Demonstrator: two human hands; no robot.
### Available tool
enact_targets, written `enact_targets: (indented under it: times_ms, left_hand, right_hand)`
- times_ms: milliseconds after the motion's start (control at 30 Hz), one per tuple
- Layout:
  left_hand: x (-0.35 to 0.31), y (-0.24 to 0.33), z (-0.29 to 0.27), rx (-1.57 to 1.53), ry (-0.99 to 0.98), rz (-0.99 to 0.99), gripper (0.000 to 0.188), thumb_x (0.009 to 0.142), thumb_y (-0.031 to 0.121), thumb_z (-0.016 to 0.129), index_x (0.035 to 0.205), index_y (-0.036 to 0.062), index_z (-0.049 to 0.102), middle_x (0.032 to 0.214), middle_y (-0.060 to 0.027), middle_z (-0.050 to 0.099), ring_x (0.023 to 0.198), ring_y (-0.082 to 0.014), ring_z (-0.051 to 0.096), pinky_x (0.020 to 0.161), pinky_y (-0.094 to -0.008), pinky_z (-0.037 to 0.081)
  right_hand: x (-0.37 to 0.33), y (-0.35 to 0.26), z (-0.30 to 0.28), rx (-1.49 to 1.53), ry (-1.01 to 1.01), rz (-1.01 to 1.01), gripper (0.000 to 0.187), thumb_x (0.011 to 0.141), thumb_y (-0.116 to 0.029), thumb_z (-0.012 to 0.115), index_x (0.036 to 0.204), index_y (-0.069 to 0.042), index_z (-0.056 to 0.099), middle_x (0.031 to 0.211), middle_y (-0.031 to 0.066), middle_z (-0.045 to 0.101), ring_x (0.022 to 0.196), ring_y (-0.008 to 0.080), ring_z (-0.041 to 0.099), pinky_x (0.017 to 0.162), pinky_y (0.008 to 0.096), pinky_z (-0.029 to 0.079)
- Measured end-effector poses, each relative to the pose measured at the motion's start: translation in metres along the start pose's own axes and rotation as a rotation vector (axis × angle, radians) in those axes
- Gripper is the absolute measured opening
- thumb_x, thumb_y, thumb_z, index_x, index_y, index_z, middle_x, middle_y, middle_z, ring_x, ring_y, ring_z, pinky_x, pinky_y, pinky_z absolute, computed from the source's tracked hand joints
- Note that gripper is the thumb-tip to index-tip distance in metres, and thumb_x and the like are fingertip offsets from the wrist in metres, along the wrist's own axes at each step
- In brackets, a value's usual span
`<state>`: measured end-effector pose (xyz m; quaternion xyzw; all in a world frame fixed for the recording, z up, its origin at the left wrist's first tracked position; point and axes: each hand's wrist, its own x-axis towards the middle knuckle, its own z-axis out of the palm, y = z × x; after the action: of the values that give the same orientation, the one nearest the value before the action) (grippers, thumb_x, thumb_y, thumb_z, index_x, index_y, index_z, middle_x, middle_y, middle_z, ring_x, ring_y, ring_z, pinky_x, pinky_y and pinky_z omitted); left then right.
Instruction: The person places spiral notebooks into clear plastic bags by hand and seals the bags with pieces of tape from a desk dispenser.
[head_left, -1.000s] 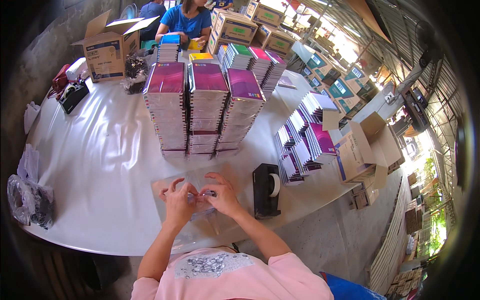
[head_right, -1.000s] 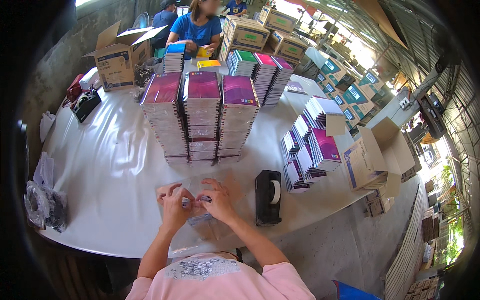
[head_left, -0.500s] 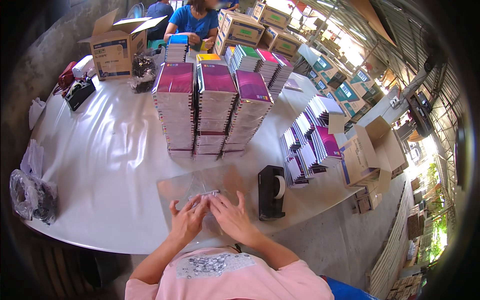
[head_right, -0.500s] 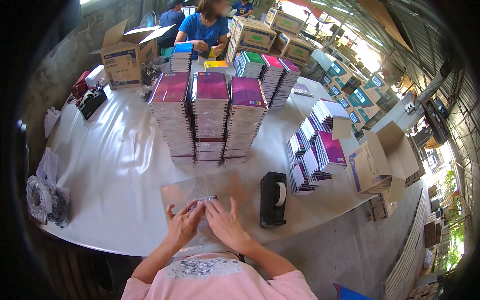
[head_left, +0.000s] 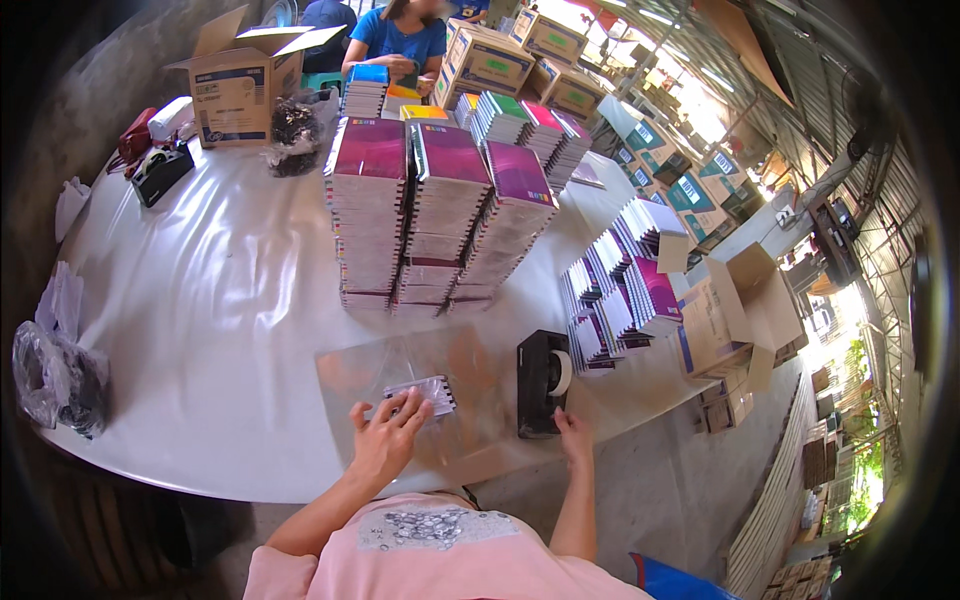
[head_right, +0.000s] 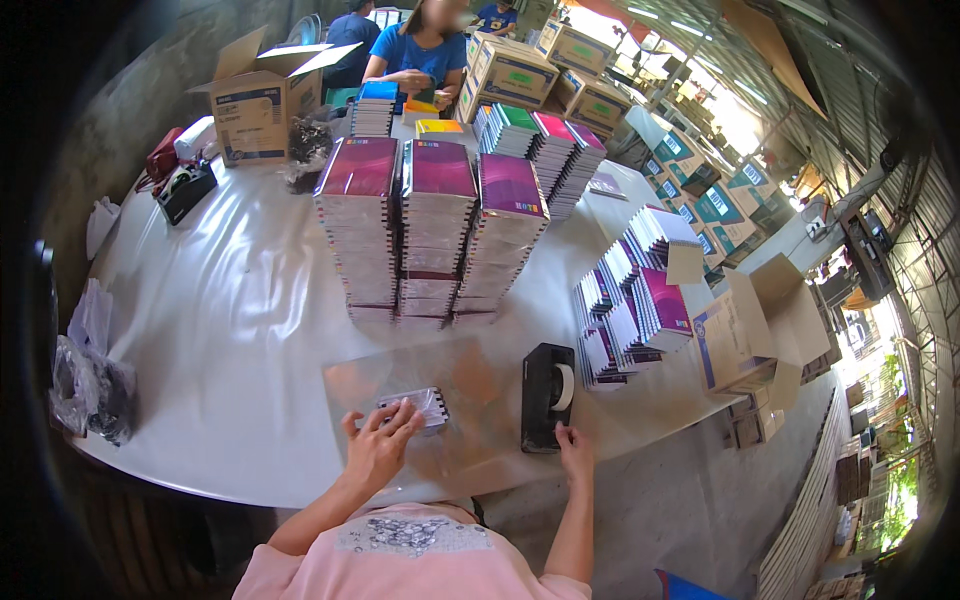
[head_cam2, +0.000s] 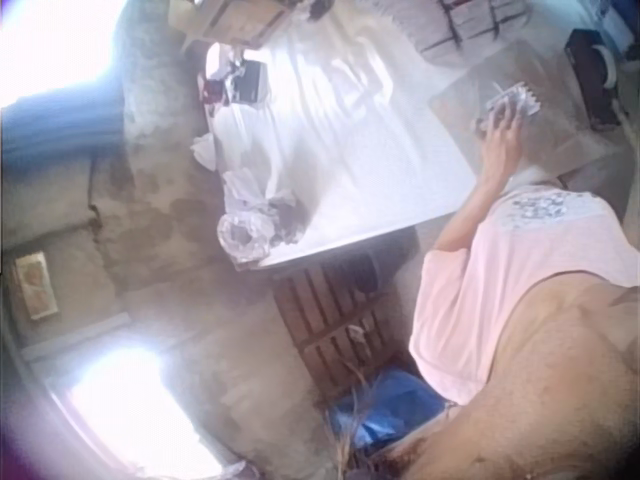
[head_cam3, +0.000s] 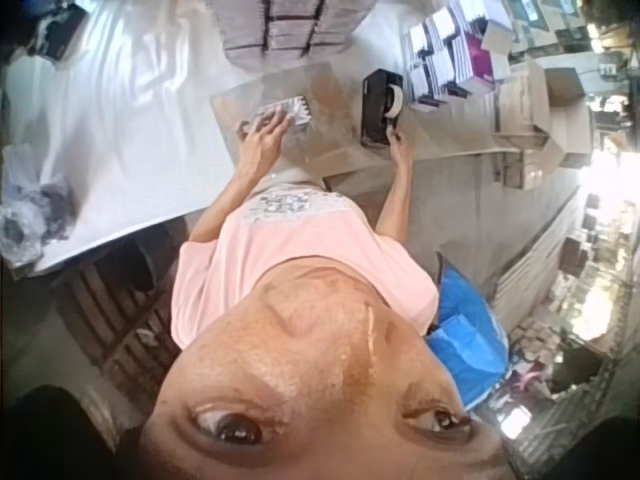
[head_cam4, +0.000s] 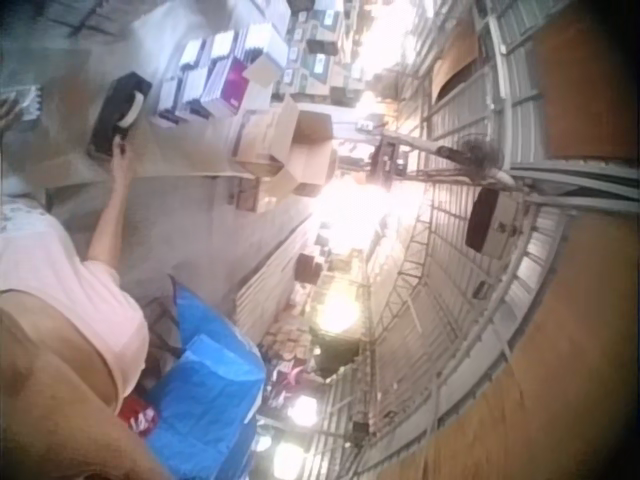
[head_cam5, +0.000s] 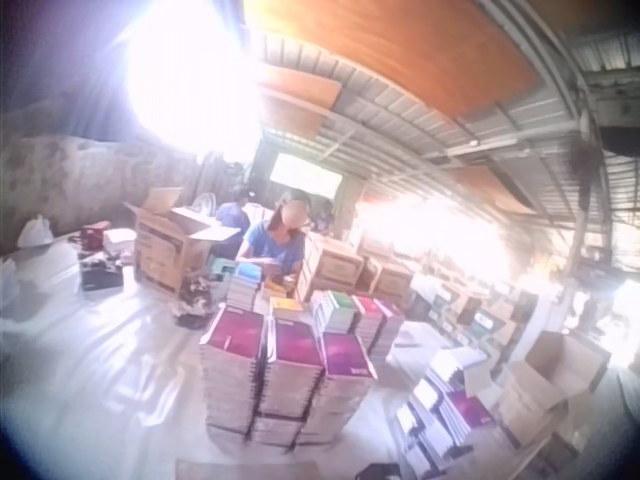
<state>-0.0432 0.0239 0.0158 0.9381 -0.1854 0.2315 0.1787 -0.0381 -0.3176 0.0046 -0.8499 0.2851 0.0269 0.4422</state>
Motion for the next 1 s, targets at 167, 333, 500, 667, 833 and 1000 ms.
enact_targets:
  times_ms: [167, 333, 500, 667, 833, 1000]
  left_hand:
    - [0.001, -0.002, -0.002, 0.016, 0.016, 0.005, 0.038, 0.074, 0.008, 0.061, 0.109, 0.0222, 0.063, 0.12, 0.002, 0.06, 0.102, -0.0113, 0.056, 0.087, -0.0442, 0.024]
    - [0.001, -0.001, -0.002, 0.001, 0.012, 0.005, 0.039, 0.074, 0.008, 0.06, 0.11, 0.0219, 0.062, 0.12, 0.0013, 0.06, 0.102, -0.0113, 0.056, 0.087, -0.0443, 0.025]
    - [0.0, -0.004, -0.004, 0.008, -0.005, 0.013, 0.041, 0.073, 0.006, 0.06, 0.111, 0.0215, 0.061, 0.12, 0.0007, 0.06, 0.102, -0.0119, 0.056, 0.086, -0.044, 0.026]
    - [0.002, -0.004, -0.005, -0.024, -0.028, 0.023, 0.043, 0.073, 0.006, 0.06, 0.113, 0.0206, 0.061, 0.123, -0.0001, 0.058, 0.104, -0.0134, 0.054, 0.083, -0.0426, 0.03]
    - [-0.003, -0.006, -0.003, -0.078, -0.015, 0.033, 0.047, 0.072, 0.006, 0.059, 0.117, 0.0175, 0.059, 0.121, 0.0001, 0.056, 0.106, -0.0164, 0.053, 0.076, -0.0367, 0.037]
    - [-0.001, -0.007, 0.002, -0.113, 0.055, 0.089, 0.048, 0.071, 0.003, 0.061, 0.116, 0.0167, 0.06, 0.103, -0.0007, 0.058, 0.098, -0.0199, 0.058, 0.068, -0.0335, 0.042]
  right_hand:
    - [0.004, -0.001, -0.005, 0.248, -0.124, 0.237, 0.027, 0.084, -0.036, 0.063, 0.094, -0.011, 0.065, 0.092, -0.0006, 0.058, 0.081, 0.0139, 0.047, 0.073, 0.0361, 0.042]
    - [-0.005, 0.026, -0.003, 0.538, -0.184, 0.151, 0.021, 0.083, -0.034, 0.064, 0.09, -0.015, 0.066, 0.097, -0.0035, 0.05, 0.085, 0.0121, 0.04, 0.068, 0.0415, 0.041]
    - [-0.035, 0.028, 0.001, 1.073, -0.174, 0.115, 0.014, 0.081, -0.021, 0.066, 0.092, -0.013, 0.067, 0.106, -0.0017, 0.054, 0.092, 0.0148, 0.05, 0.085, 0.0524, 0.042]
    - [-0.04, 0.071, 0.012, 1.033, -0.136, -0.026, 0.016, 0.082, -0.01, 0.06, 0.097, -0.011, 0.065, 0.114, 0.0019, 0.058, 0.101, 0.0172, 0.055, 0.088, 0.0427, 0.044]
    - [-0.046, 0.074, 0.028, -0.688, 0.71, -0.473, 0.013, 0.081, -0.006, 0.059, 0.09, -0.006, 0.069, 0.106, 0.0089, 0.064, 0.092, 0.0236, 0.06, 0.078, 0.033, 0.046]
    - [-0.064, 0.01, 0.021, -0.265, 0.576, -0.651, 0.013, 0.085, -0.008, 0.06, 0.092, -0.001, 0.067, 0.075, 0.0096, 0.066, 0.062, 0.0218, 0.06, 0.06, 0.0332, 0.048]
